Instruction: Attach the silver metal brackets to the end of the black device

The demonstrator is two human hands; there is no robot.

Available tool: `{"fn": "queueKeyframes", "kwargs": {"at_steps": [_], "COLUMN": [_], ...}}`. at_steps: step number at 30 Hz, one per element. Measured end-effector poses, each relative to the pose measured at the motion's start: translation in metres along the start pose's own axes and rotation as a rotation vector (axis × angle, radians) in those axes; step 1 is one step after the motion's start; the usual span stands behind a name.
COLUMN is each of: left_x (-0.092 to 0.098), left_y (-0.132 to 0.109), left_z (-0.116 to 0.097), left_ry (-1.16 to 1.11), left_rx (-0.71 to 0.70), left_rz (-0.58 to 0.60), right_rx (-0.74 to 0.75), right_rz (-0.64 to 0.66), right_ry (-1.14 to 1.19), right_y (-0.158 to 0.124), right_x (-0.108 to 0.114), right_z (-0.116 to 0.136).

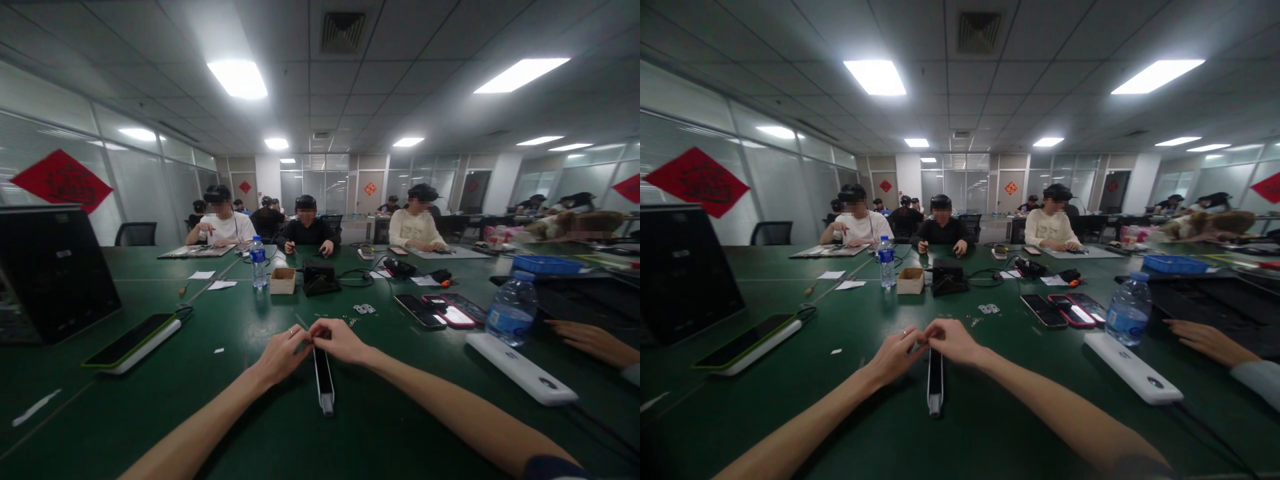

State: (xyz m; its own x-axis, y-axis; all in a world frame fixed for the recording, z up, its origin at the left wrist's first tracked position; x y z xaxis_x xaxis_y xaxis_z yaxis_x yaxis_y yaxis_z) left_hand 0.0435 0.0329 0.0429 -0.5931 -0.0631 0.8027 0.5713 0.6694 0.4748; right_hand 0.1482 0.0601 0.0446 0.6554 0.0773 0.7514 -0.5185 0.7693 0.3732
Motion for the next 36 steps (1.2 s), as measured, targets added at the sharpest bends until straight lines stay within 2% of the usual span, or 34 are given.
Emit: {"fn": "queueKeyframes", "kwargs": {"at_steps": [4, 9, 16, 20, 28, 33, 36], "left_x": [0.001, -0.002, -0.005, -0.006, -0.005, -0.003, 0.001], "left_y": [0.000, 0.000, 0.000, 0.000, -0.002, 0.000, 0.002], "left_z": [0.000, 0.002, 0.006, 0.008, 0.011, 0.007, 0.010], "left_ry": [-0.015, -0.014, -0.046, -0.089, -0.123, -0.163, -0.156], "left_rx": [-0.018, -0.013, 0.023, 0.036, 0.025, 0.020, 0.055], "left_rz": [0.005, 0.017, 0.017, 0.017, -0.021, 0.009, 0.016], "right_rx": [-0.038, -0.050, -0.016, 0.028, 0.077, 0.120, 0.141], "right_rz": [0.009, 0.026, -0.032, -0.030, -0.026, 0.005, -0.031], "right_ry": [0.120, 0.151, -0.030, -0.049, -0.050, -0.068, -0.131], "right_y": [-0.001, -0.004, -0.011, -0.015, -0.019, -0.021, -0.022], "right_x": [-0.003, -0.003, 0.008, 0.009, 0.010, 0.012, 0.019], "right_z": [-0.007, -0.010, 0.006, 0.012, 0.015, 0.020, 0.013]}}
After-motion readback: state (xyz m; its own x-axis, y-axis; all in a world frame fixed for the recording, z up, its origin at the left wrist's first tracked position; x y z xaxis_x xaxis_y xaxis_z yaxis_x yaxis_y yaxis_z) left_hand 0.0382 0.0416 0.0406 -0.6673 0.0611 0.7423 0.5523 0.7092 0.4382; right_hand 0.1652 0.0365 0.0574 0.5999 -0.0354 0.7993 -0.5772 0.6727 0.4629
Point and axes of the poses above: each hand's wrist, its own y-axis towards the middle knuckle, its own x-axis out of the back of the hand, z = x × y, the point moved 8 cm from there along y, towards the middle knuckle, and after that the axes turned 14 degrees about -y, right-handed, at the moved point
